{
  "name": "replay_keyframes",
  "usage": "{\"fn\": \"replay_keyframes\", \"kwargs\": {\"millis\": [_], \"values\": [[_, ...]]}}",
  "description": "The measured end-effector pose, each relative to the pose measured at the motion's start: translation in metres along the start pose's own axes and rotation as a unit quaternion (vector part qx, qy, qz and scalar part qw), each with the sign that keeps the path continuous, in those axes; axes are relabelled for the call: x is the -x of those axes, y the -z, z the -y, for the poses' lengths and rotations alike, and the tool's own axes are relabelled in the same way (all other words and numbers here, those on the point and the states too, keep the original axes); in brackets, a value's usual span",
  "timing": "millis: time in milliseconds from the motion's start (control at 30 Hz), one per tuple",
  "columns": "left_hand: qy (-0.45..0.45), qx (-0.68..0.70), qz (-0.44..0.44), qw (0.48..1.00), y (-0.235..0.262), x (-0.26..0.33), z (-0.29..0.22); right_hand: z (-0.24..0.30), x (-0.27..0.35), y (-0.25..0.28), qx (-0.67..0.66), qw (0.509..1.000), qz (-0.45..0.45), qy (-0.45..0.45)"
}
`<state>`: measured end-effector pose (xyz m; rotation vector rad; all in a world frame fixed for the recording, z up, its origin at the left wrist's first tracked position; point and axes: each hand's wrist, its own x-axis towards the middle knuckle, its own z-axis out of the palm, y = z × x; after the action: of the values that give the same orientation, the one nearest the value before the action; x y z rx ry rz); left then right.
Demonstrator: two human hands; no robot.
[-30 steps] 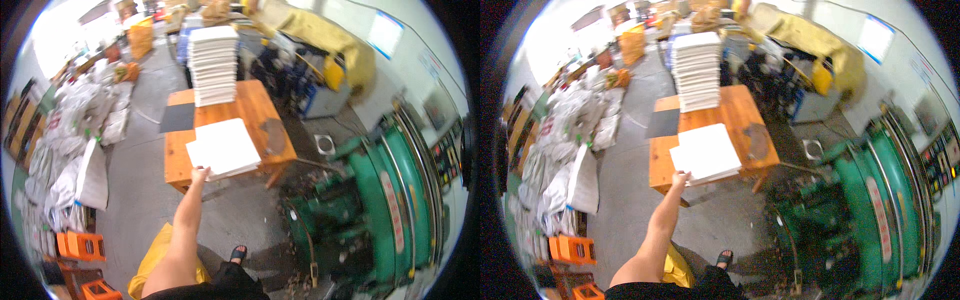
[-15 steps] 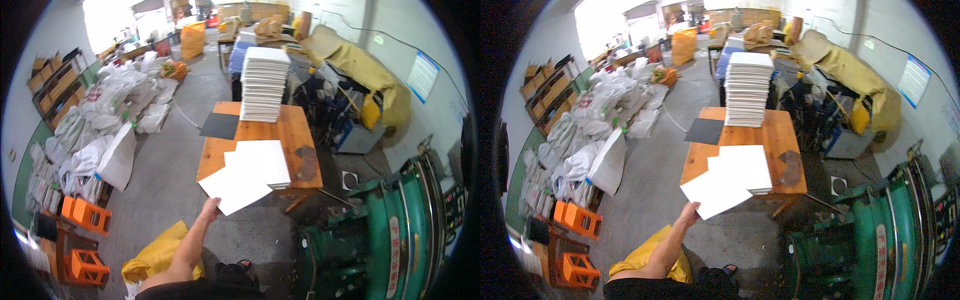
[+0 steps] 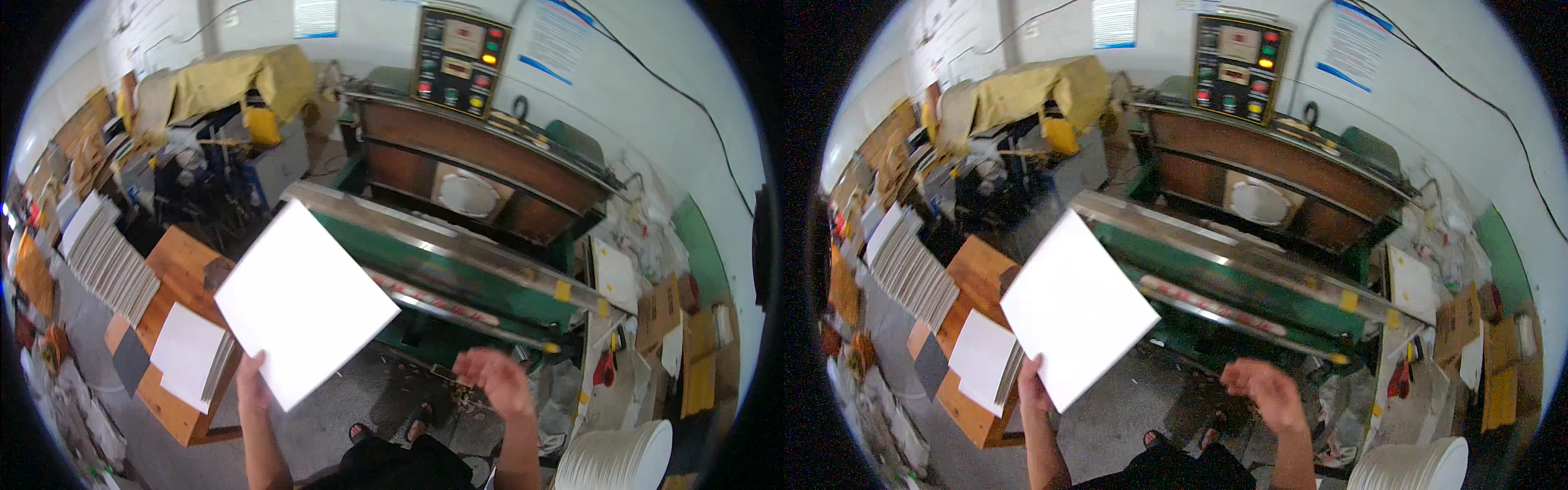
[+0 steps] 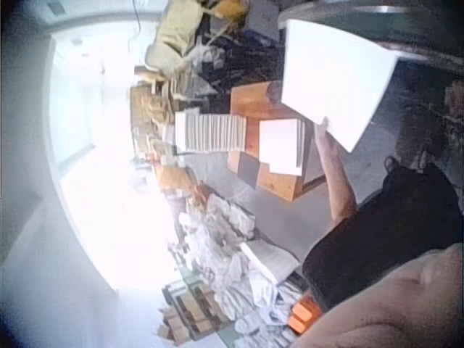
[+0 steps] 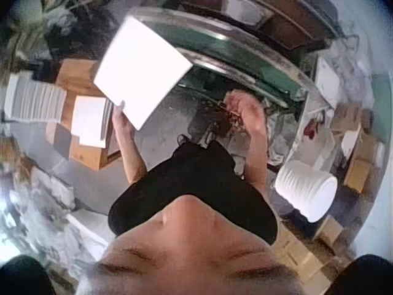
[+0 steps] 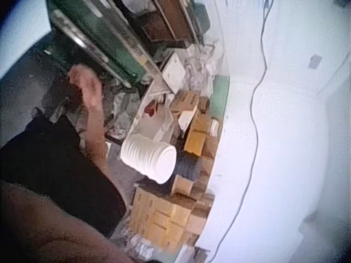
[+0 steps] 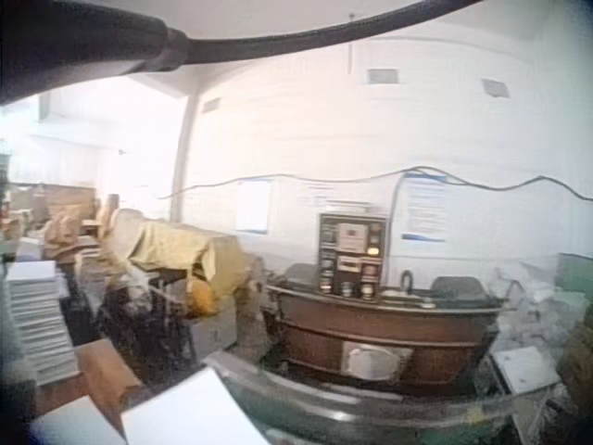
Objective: The person takes square paper sheets from a stack, places them one at a time into a mechanical press to be cut into circles, and then removes the circular cutouts and stacks them on a nearby pile.
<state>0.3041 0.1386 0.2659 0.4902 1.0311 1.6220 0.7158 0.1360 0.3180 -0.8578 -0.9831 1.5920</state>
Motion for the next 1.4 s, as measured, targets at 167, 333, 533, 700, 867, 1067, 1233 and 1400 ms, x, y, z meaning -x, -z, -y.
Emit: {"fn": "replay_keyframes", "kwargs": {"millis": [167, 333, 533, 700, 867, 1067, 1233, 1400], "values": [[0.156, -0.009, 0.087, 0.984, -0.061, 0.027, 0.078, 0.002, -0.105, 0.143, -0.085, 0.974, -0.208, 0.025], [0.269, -0.06, 0.026, 0.961, -0.085, 0.066, 0.137, -0.089, -0.221, 0.258, -0.012, 0.922, -0.368, -0.121], [0.335, -0.066, 0.019, 0.94, -0.091, 0.072, 0.167, -0.126, -0.288, 0.277, -0.078, 0.907, -0.314, -0.269], [0.378, -0.132, 0.124, 0.908, -0.103, 0.043, 0.19, -0.109, -0.283, 0.278, -0.175, 0.929, -0.212, -0.247], [0.329, -0.049, 0.138, 0.933, -0.188, -0.032, 0.262, -0.052, -0.206, 0.308, -0.209, 0.963, -0.158, -0.059], [0.342, -0.012, 0.063, 0.937, -0.252, -0.141, 0.351, -0.003, -0.048, 0.329, -0.106, 0.934, -0.34, 0.037], [0.33, -0.068, 0.081, 0.938, -0.254, -0.124, 0.347, -0.026, 0.104, 0.315, -0.067, 0.853, -0.518, -0.012], [-0.124, -0.578, 0.285, 0.755, -0.301, -0.126, 0.375, -0.059, 0.169, 0.247, -0.056, 0.808, -0.586, 0.029]]}}
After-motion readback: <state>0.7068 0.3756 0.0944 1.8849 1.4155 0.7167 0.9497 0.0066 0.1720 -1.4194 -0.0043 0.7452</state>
